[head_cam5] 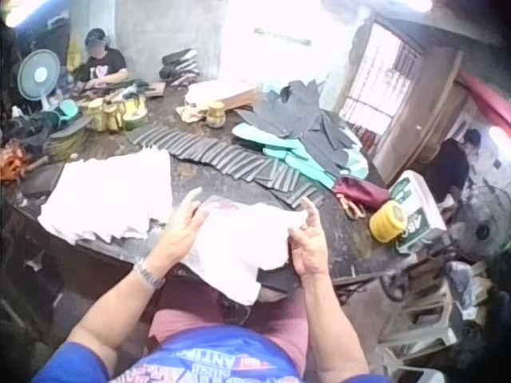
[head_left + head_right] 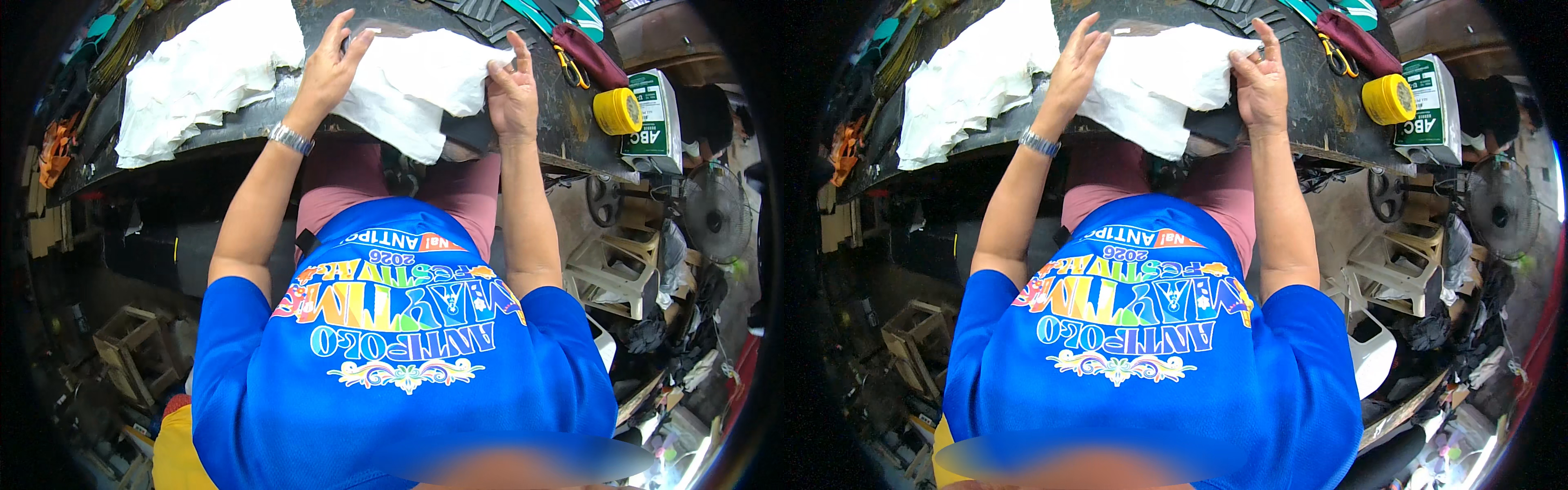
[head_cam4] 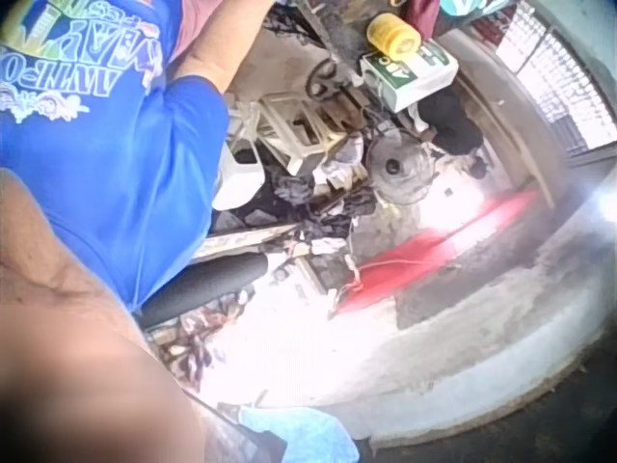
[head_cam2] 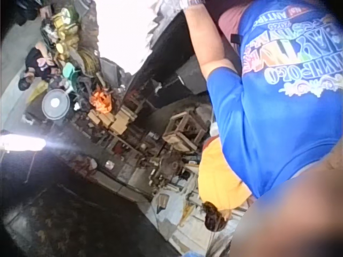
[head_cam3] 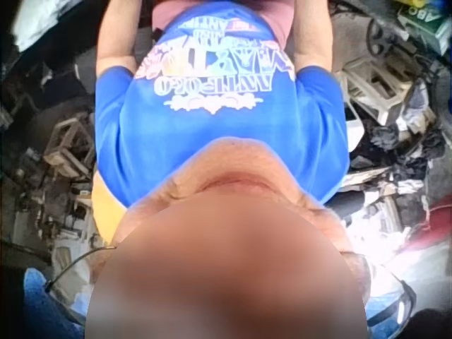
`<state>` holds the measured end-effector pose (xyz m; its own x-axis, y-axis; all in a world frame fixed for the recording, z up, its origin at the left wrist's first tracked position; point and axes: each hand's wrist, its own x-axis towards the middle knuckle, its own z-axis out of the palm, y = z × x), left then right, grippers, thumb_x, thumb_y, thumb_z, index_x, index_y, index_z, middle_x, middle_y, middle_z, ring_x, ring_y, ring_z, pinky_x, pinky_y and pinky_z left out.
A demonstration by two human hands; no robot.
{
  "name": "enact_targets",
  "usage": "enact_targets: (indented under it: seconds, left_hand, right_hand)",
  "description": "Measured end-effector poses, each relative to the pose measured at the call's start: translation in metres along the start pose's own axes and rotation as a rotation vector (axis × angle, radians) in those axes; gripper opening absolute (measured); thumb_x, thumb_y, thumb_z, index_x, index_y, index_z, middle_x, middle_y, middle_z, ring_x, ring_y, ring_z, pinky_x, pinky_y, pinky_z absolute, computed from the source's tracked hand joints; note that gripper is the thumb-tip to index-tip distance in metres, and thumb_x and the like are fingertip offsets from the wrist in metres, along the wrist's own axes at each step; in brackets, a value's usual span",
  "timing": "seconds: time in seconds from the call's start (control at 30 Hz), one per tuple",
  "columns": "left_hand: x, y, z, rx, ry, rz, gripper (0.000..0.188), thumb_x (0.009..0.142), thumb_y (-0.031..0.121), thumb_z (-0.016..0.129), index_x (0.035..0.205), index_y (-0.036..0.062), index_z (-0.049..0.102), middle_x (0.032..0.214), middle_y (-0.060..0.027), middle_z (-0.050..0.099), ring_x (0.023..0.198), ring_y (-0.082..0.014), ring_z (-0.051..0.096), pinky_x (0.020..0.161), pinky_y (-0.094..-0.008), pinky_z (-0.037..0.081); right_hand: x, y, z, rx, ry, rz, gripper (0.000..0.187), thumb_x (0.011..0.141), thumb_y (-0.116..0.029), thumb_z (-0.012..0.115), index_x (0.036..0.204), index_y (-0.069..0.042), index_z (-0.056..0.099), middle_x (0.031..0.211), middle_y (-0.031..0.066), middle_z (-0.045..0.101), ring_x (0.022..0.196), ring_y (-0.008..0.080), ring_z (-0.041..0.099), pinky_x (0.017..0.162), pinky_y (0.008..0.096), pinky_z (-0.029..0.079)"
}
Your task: The person repeatedly rubs a small black rectangular piece against a white paper towel on a workbench. They flip the black piece and the paper towel several times and continue rubbing the surfaces together.
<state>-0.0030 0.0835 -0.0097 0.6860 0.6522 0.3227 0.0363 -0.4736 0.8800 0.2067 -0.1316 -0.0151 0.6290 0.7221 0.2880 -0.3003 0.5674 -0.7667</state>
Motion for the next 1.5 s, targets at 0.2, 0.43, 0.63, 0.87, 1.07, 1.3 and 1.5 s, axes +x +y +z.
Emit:
enact_targets:
  seconds: [0.2, 0.43, 0.63, 0.87, 1.07, 1.3, 1.5]
  left_hand:
    - [0.086, -0.02, 0.027, -0.392, -0.451, -0.085, 0.052, 0.105, 0.032, 0.062, 0.149, 0.0068, 0.049, 0.137, -0.0143, 0.063, 0.125, -0.022, 0.059, 0.106, -0.0334, 0.046]
    - [0.102, -0.009, 0.047, 0.096, -0.456, 0.182, 0.06, 0.095, 0.041, 0.072, 0.141, 0.0062, 0.058, 0.139, -0.0185, 0.061, 0.127, -0.0303, 0.059, 0.105, -0.0418, 0.049]
    - [0.038, -0.016, -0.007, 0.233, -0.42, 0.079, 0.057, 0.095, 0.044, 0.072, 0.144, 0.0177, 0.06, 0.131, -0.0156, 0.068, 0.118, -0.0291, 0.067, 0.101, -0.0379, 0.052]
    - [0.008, -0.01, -0.013, 0.116, -0.257, 0.055, 0.046, 0.088, 0.034, 0.081, 0.126, 0.0102, 0.073, 0.112, -0.0167, 0.076, 0.1, -0.025, 0.073, 0.088, -0.0333, 0.056]
    - [0.013, -0.008, -0.009, -0.02, -0.067, -0.153, 0.043, 0.09, 0.031, 0.08, 0.12, 0.0016, 0.074, 0.104, -0.0103, 0.078, 0.094, -0.0148, 0.072, 0.083, -0.0286, 0.056]
    - [0.007, 0.008, 0.001, 0.441, 0.159, 0.272, 0.053, 0.092, 0.037, 0.078, 0.138, 0.015, 0.064, 0.113, -0.0127, 0.074, 0.101, -0.0225, 0.072, 0.085, -0.0325, 0.057]
    - [-0.004, 0.044, 0.004, -0.403, -0.393, -0.061, 0.068, 0.099, 0.05, 0.064, 0.153, 0.0138, 0.046, 0.137, -0.0184, 0.062, 0.121, -0.0247, 0.065, 0.103, -0.0392, 0.053]
  right_hand:
    - [-0.035, 0.012, 0.055, -0.165, 0.223, -0.162, 0.073, 0.091, 0.011, 0.067, 0.153, -0.01, 0.036, 0.106, 0.0091, 0.068, 0.1, 0.0163, 0.066, 0.089, 0.0312, 0.054]
    - [-0.047, 0.018, 0.079, -0.065, 0.245, -0.073, 0.078, 0.09, 0.011, 0.066, 0.156, -0.013, 0.03, 0.117, 0.0126, 0.066, 0.105, 0.0176, 0.066, 0.094, 0.0322, 0.055]
    - [-0.032, 0.008, 0.061, 0.084, 0.287, -0.032, 0.073, 0.091, 0.011, 0.065, 0.152, -0.012, 0.033, 0.112, 0.0104, 0.065, 0.1, 0.0169, 0.066, 0.089, 0.034, 0.058]
    - [0.002, -0.054, 0.043, -0.062, 0.349, -0.167, 0.06, 0.091, 0.004, 0.069, 0.144, -0.013, 0.049, 0.101, 0.0045, 0.063, 0.087, 0.0141, 0.065, 0.08, 0.0311, 0.06]
    - [-0.024, -0.136, 0.03, -0.146, 0.348, -0.384, 0.055, 0.096, 0.004, 0.064, 0.146, -0.01, 0.047, 0.112, 0.0107, 0.064, 0.102, 0.023, 0.068, 0.09, 0.0406, 0.06]
    - [-0.047, -0.142, 0.035, -0.336, 0.344, -0.263, 0.059, 0.097, 0.003, 0.063, 0.151, -0.005, 0.042, 0.111, 0.0117, 0.065, 0.098, 0.0184, 0.068, 0.087, 0.0336, 0.058]
    - [-0.034, -0.107, 0.088, -0.229, -0.078, -0.021, 0.075, 0.089, 0.007, 0.065, 0.157, -0.008, 0.037, 0.117, 0.0103, 0.068, 0.094, 0.0127, 0.067, 0.082, 0.0273, 0.055]
